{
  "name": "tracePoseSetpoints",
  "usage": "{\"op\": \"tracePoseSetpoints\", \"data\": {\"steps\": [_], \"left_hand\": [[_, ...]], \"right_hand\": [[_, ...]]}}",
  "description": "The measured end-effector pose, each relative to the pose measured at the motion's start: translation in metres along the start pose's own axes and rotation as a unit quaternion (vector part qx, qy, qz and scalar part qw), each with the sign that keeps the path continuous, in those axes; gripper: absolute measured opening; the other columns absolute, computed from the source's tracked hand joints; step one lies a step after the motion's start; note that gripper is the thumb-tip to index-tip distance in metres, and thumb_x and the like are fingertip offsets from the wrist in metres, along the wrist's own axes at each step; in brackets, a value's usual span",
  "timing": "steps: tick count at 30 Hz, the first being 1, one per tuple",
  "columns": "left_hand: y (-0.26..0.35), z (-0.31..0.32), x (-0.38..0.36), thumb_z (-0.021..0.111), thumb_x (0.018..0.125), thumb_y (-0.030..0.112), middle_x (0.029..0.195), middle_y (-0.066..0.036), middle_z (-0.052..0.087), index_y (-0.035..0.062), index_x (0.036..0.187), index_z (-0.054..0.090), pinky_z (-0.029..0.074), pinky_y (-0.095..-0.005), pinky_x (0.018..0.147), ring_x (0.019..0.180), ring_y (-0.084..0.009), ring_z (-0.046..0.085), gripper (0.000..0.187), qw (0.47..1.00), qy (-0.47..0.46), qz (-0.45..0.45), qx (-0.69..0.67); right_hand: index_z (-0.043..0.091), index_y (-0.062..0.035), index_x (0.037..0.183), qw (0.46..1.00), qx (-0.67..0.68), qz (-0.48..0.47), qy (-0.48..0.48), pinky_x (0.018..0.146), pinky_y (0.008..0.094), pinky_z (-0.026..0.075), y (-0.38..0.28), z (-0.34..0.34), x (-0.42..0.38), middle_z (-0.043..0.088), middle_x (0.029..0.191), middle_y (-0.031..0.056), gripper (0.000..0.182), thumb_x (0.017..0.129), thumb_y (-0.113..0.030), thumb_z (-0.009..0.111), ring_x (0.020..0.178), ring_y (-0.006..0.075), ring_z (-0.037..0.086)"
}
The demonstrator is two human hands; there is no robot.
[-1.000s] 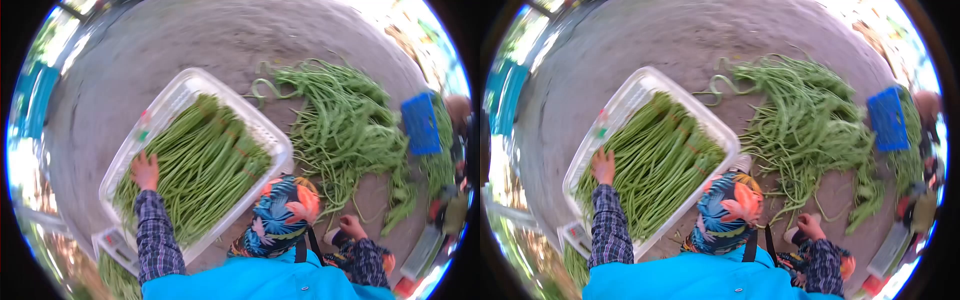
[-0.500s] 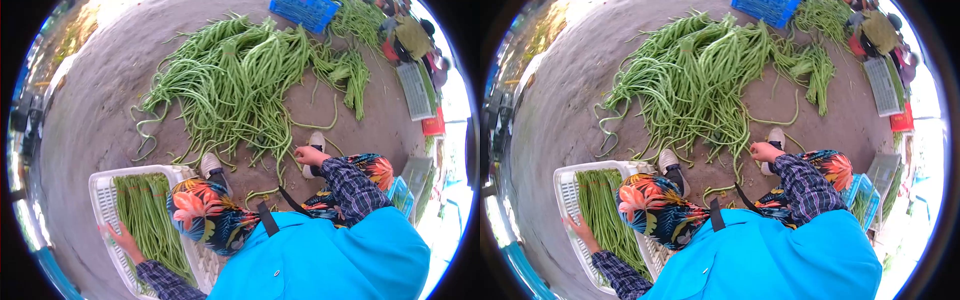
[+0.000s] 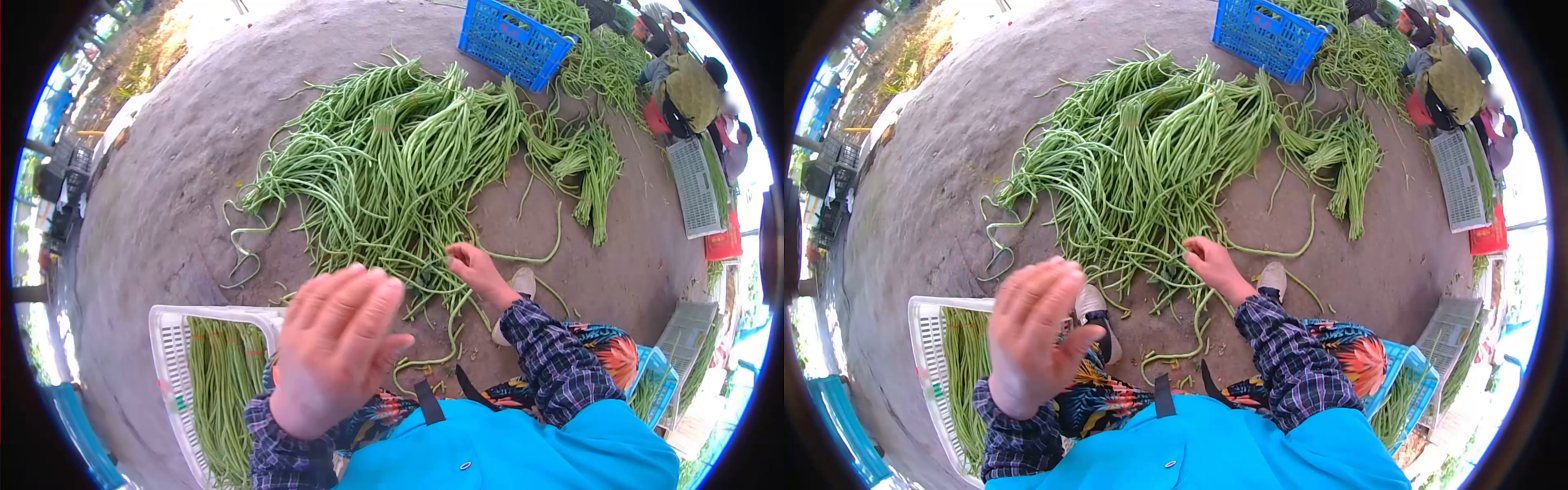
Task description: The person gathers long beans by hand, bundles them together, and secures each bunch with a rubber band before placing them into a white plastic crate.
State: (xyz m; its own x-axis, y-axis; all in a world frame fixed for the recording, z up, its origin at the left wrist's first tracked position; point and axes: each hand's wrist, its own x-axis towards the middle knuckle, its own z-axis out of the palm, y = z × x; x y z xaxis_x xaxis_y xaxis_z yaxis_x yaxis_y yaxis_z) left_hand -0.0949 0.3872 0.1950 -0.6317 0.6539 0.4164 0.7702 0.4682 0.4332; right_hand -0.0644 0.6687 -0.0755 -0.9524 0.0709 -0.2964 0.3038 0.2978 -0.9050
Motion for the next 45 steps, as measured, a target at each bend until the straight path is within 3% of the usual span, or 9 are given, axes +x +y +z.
{"op": "tracePoseSetpoints", "data": {"steps": [7, 13, 15, 23, 29, 32, 33, 39, 45], "left_hand": [[-0.022, 0.02, 0.001, 0.073, 0.067, 0.021, 0.104, -0.013, 0.058, 0.003, 0.12, 0.051, 0.045, -0.0407, 0.083, 0.096, -0.0301, 0.056, 0.06, 0.964, -0.252, -0.087, -0.017], [-0.058, 0.009, 0.012, 0.07, 0.067, 0.017, 0.105, -0.013, 0.055, 0.0063, 0.124, 0.048, 0.043, -0.04, 0.085, 0.098, -0.0305, 0.053, 0.062, 0.953, -0.231, -0.196, -0.006], [-0.07, 0.007, 0.013, 0.071, 0.065, 0.015, 0.104, -0.013, 0.055, 0.0052, 0.124, 0.048, 0.044, -0.0397, 0.083, 0.098, -0.0299, 0.053, 0.064, 0.939, -0.266, -0.217, -0.026], [-0.094, 0.009, 0.021, 0.071, 0.066, 0.015, 0.102, -0.013, 0.056, 0.0045, 0.124, 0.048, 0.044, -0.04, 0.08, 0.094, -0.03, 0.055, 0.063, 0.925, -0.275, -0.261, -0.038], [-0.082, 0.002, 0.021, 0.07, 0.068, 0.013, 0.1, -0.014, 0.057, 0.0029, 0.123, 0.049, 0.044, -0.0402, 0.078, 0.092, -0.031, 0.055, 0.059, 0.932, -0.249, -0.26, -0.029], [-0.067, -0.003, 0.023, 0.072, 0.068, 0.02, 0.099, -0.013, 0.058, 0.0023, 0.12, 0.05, 0.044, -0.0391, 0.077, 0.088, -0.0293, 0.056, 0.059, 0.932, -0.279, -0.231, -0.02], [-0.061, -0.004, 0.018, 0.072, 0.068, 0.02, 0.099, -0.013, 0.058, 0.0023, 0.12, 0.05, 0.044, -0.0391, 0.077, 0.088, -0.0293, 0.056, 0.059, 0.935, -0.274, -0.225, -0.018], [-0.028, 0.001, -0.012, 0.071, 0.07, 0.02, 0.09, -0.012, 0.057, 0.0029, 0.118, 0.05, 0.044, -0.0389, 0.073, 0.084, -0.0292, 0.055, 0.055, 0.956, -0.223, -0.183, 0.056], [-0.027, 0.012, -0.016, 0.07, 0.073, 0.025, 0.091, -0.014, 0.058, 0.0032, 0.118, 0.051, 0.045, -0.0391, 0.072, 0.086, -0.0292, 0.056, 0.054, 0.964, -0.171, -0.168, 0.119]], "right_hand": [[0.053, 0.0045, 0.11, 0.987, 0.093, -0.128, 0.037, 0.076, 0.0213, 0.047, -0.08, 0.03, 0.182, 0.059, 0.093, 0.002, 0.027, 0.087, -0.007, 0.059, 0.085, 0.0081, 0.056], [0.049, 0.0034, 0.116, 0.957, -0.205, -0.108, 0.177, 0.088, 0.0422, 0.045, -0.04, 0.045, 0.325, 0.054, 0.108, 0.0245, 0.057, 0.072, -0.027, 0.069, 0.1, 0.0372, 0.054], [0.05, 0.0046, 0.116, 0.953, -0.252, -0.004, 0.167, 0.09, 0.0387, 0.044, -0.036, 0.046, 0.353, 0.057, 0.108, 0.0248, 0.065, 0.07, -0.035, 0.072, 0.103, 0.0354, 0.055], [0.041, 0.0159, 0.113, 0.981, -0.103, 0.104, 0.127, 0.093, 0.0329, 0.043, 0.007, 0.059, 0.438, 0.055, 0.113, 0.0306, 0.086, 0.064, -0.045, 0.077, 0.105, 0.0334, 0.057], [0.045, 0.0123, 0.109, 0.981, -0.11, 0.074, 0.143, 0.088, 0.0333, 0.045, -0.014, 0.041, 0.386, 0.059, 0.107, 0.0269, 0.066, 0.065, -0.027, 0.074, 0.099, 0.0324, 0.059], [0.05, 0.0004, 0.102, 0.974, 0.09, -0.148, 0.144, 0.073, 0.0296, 0.049, -0.022, 0.033, 0.329, 0.059, 0.091, 0.0099, 0.041, 0.068, -0.008, 0.07, 0.083, 0.0169, 0.057], [0.052, -0.001, 0.102, 0.988, 0.036, -0.091, 0.12, 0.073, 0.0287, 0.048, -0.07, 0.022, 0.28, 0.057, 0.09, 0.0066, 0.037, 0.069, -0.003, 0.068, 0.084, 0.0149, 0.056], [0.055, -0.0033, 0.101, 0.96, 0.225, -0.15, 0.079, 0.074, 0.0261, 0.045, -0.141, -0.029, 0.151, 0.058, 0.091, 0.0036, 0.035, 0.068, 0.0, 0.065, 0.084, 0.0118, 0.055], [0.047, -0.0056, 0.121, 0.898, 0.305, -0.312, -0.056, 0.088, 0.0362, 0.045, -0.285, -0.099, 0.029, 0.055, 0.105, 0.01, 0.049, 0.073, -0.009, 0.061, 0.1, 0.0218, 0.054]]}}
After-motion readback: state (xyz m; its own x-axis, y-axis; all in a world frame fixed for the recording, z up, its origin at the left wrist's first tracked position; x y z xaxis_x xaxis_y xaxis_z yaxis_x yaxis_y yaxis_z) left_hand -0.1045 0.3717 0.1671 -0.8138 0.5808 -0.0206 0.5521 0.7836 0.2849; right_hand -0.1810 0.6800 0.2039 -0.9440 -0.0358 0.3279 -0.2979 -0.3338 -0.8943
